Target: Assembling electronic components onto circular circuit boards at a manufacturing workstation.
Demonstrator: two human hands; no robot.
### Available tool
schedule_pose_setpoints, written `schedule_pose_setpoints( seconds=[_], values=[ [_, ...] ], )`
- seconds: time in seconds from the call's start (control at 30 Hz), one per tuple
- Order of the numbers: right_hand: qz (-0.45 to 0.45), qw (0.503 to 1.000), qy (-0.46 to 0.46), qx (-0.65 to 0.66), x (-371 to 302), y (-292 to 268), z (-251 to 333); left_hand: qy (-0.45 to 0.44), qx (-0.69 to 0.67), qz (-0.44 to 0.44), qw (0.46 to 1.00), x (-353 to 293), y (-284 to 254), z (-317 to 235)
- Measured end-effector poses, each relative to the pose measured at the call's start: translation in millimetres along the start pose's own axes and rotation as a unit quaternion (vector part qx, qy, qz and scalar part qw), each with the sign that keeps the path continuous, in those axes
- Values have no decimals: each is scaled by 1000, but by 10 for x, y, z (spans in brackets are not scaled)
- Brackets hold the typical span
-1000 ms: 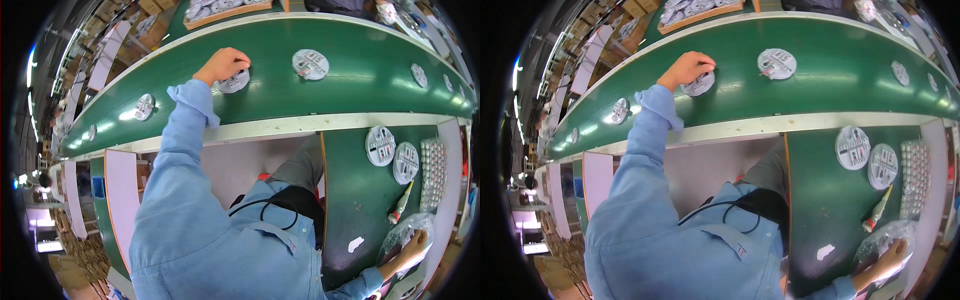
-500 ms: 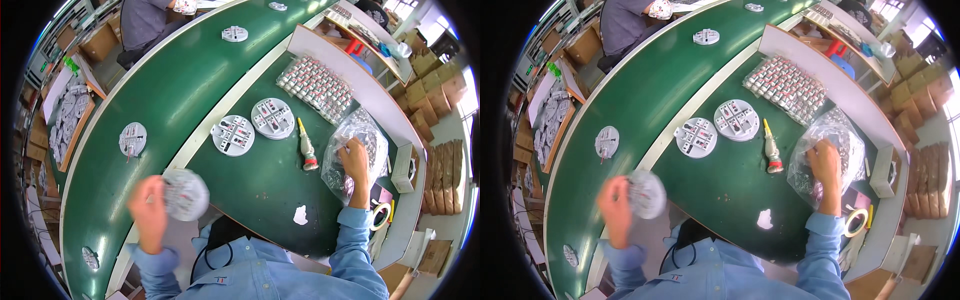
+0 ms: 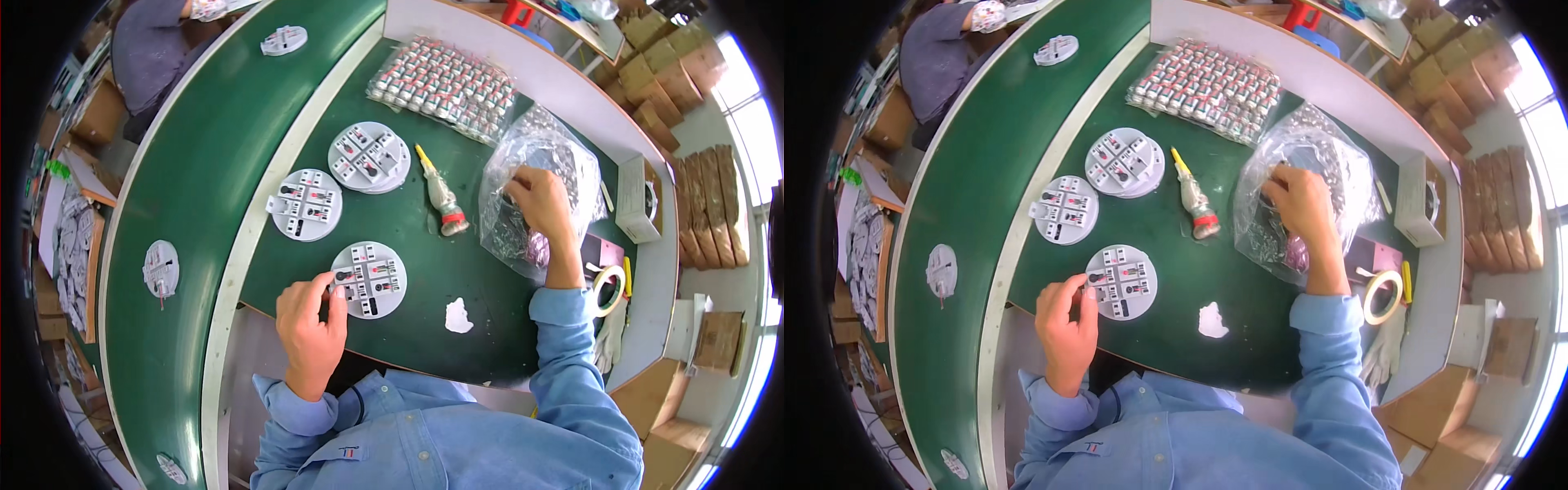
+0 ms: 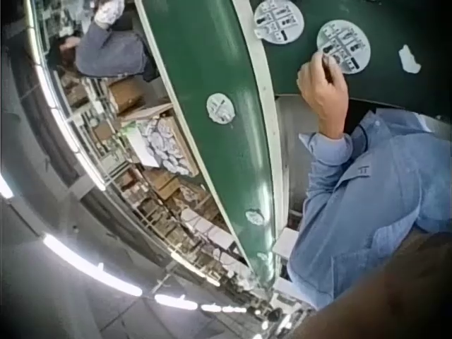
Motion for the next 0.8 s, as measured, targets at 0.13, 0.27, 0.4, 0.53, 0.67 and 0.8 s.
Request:
schedule_pose_setpoints(
  seconds=[0.13,0.27,0.4,0.53,0.67,0.8],
  values=[
    [-107,993,-45,34,14,-5,-407,133,22,-37,990,34,-29,-91],
    [-86,992,85,30,-10,-214,-220,163,51,73,983,67,16,-25],
    [-39,981,95,164,-48,-88,-312,177,72,55,980,49,62,17],
    [-65,968,82,229,-46,-71,-445,176,73,46,981,38,78,5],
    [-88,992,65,55,-74,-85,-489,182,83,43,979,47,95,37],
    [5,998,59,-21,-93,-145,-227,177,85,46,980,84,131,57]
  ],
)
Point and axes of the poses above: each hand's wrist, its own x-axis towards the middle knuckle, its own y-axis out of the palm, z = x × y, the point moved 2 cm from there along x, towards the middle knuckle, and after that the axes turned 6 degrees about -y, right-handed, at the moved point
